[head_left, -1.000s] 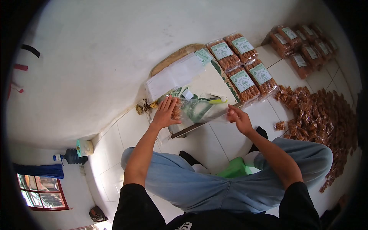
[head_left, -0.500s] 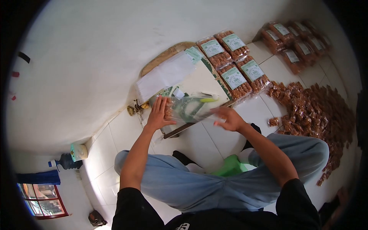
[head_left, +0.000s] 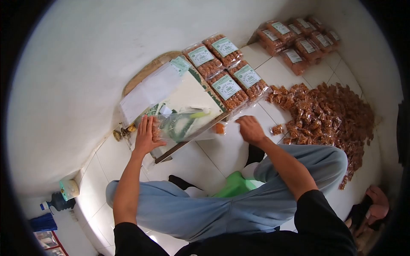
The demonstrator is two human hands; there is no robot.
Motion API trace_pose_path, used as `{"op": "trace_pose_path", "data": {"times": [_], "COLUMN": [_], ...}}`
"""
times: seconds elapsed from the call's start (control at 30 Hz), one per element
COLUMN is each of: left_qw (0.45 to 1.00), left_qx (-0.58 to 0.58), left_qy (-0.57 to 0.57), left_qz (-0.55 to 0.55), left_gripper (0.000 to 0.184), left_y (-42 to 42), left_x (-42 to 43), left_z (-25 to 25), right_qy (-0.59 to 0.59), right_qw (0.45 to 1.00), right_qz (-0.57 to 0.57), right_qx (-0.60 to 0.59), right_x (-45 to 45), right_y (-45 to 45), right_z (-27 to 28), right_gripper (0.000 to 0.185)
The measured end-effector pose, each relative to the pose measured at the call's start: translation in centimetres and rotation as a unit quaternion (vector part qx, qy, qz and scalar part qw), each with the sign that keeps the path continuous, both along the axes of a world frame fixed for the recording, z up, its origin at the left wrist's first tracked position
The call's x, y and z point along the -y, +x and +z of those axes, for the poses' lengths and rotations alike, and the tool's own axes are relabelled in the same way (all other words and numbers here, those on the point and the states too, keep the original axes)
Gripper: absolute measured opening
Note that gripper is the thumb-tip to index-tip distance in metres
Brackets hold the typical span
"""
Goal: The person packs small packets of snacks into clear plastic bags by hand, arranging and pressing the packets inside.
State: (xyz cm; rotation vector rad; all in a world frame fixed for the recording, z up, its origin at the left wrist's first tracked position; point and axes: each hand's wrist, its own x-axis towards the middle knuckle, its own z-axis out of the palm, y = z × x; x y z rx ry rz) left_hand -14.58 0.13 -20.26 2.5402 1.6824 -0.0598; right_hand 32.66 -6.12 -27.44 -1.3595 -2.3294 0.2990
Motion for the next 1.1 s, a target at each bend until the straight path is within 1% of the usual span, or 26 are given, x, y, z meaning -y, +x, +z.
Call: {"op": "trace_pose_path", "data": {"times": [0.03,0.07,0.1,0.13,0.2,0.23,0.3,0.33,0.37,0.4,0.43,0.47,0.5,0.57,0.6,0.67,0.7,0.77,0.8,0.87,0.9,0.97,1.0,1.03,1.07,1.1], "left_qw": [1.0,1.0,1.0,0.997,0.989,0.99,0.973,0.974,0.979,0.981,0.981,0.981,0.979,0.978,0.974,0.964,0.965,0.962,0.965,0.962,0.958,0.958,0.957,0.956,0.959,0.958], "left_qx": [-0.01,-0.019,-0.014,-0.053,-0.107,-0.102,-0.165,-0.161,-0.107,-0.053,-0.052,-0.024,0.004,0.014,0.037,0.078,0.079,0.085,0.086,0.087,0.089,0.087,0.084,0.085,0.105,0.106], "left_qy": [-0.01,-0.017,-0.016,-0.052,-0.098,-0.095,-0.161,-0.159,-0.17,-0.18,-0.179,-0.176,-0.173,-0.163,-0.156,-0.147,-0.144,-0.124,-0.115,-0.115,-0.116,-0.119,-0.114,-0.107,-0.103,-0.107], "left_qz": [0.004,-0.003,-0.005,0.005,0.011,0.007,0.031,0.028,0.039,0.049,0.045,0.078,0.111,0.128,0.158,0.207,0.206,0.226,0.221,0.233,0.247,0.245,0.252,0.259,0.243,0.244], "left_gripper": [0.133,0.137,0.137,0.139,0.141,0.141,0.135,0.135,0.131,0.126,0.126,0.122,0.118,0.115,0.113,0.109,0.109,0.107,0.106,0.106,0.106,0.105,0.105,0.104,0.102,0.102], "left_y": [0.1,0.0,-0.1,0.0,1.0,1.8,3.5,3.8,4.0,4.0,4.1,4.1,4.1,3.7,3.5,3.3,3.0,1.8,1.3,0.4,0.1,-0.4,-0.4,-0.3,-0.9,-0.8], "left_x": [-0.1,-0.2,-0.1,0.0,-1.2,-1.3,-1.0,-0.7,-0.4,-0.2,0.1,0.3,0.6,0.9,1.1,1.3,1.3,1.5,1.6,1.9,1.9,1.9,1.7,1.5,1.4,1.4], "left_z": [0.3,0.5,1.2,2.4,4.2,5.7,9.4,10.6,11.6,12.3,12.6,12.8,12.6,11.8,11.5,10.9,10.7,10.2,10.2,10.2,10.2,10.0,10.2,10.2,9.8,9.8], "right_qy": [-0.025,-0.02,-0.013,-0.011,-0.166,-0.165,-0.221,-0.22,-0.22,-0.216,-0.21,-0.152,-0.152,-0.059,-0.059,-0.12,-0.117,-0.204,-0.203,-0.274,-0.276,-0.232,-0.238,-0.285,-0.331,-0.333], "right_qw": [0.995,0.98,0.954,0.952,0.894,0.892,0.887,0.899,0.897,0.915,0.925,0.928,0.927,0.891,0.89,0.845,0.845,0.864,0.863,0.883,0.882,0.901,0.9,0.891,0.88,0.879], "right_qz": [-0.073,-0.129,-0.183,-0.186,-0.198,-0.203,-0.22,-0.22,-0.224,-0.258,-0.288,-0.328,-0.33,-0.45,-0.451,-0.522,-0.522,-0.46,-0.462,-0.359,-0.359,-0.323,-0.321,-0.319,-0.316,-0.315], "right_qx": [0.061,0.151,0.239,0.243,0.365,0.369,0.34,0.309,0.31,0.223,0.134,0.091,0.092,0.034,0.034,-0.012,-0.014,0.009,0.008,0.127,0.127,0.172,0.174,0.149,0.125,0.127], "right_x": [0.2,0.8,1.5,2.4,3.7,3.5,3.0,2.5,1.7,0.7,-0.4,-1.7,-3.1,-6.3,-8.2,-11.8,-13.4,-15.7,-16.7,-17.8,-17.8,-16.7,-16.4,-16.6,-16.6,-16.2], "right_y": [2.3,4.8,7.0,8.9,12.1,12.7,13.6,13.5,13.7,14.0,14.5,15.0,15.7,16.9,17.4,18.4,19.0,20.0,20.3,20.5,20.3,19.6,19.4,19.6,19.5,19.8], "right_z": [-0.8,-2.3,-3.7,-4.6,-5.8,-6.9,-8.8,-7.7,-7.4,-7.3,-7.2,-7.3,-7.1,-5.8,-5.1,-4.2,-4.1,-4.5,-5.7,-8.9,-8.7,-8.5,-8.5,-8.3,-8.1,-8.6], "right_gripper": [0.037,0.038,0.039,0.039,0.044,0.044,0.042,0.037,0.037,0.036,0.034,0.035,0.035,0.042,0.042,0.053,0.053,0.058,0.058,0.063,0.063,0.074,0.074,0.079,0.084,0.084]}}
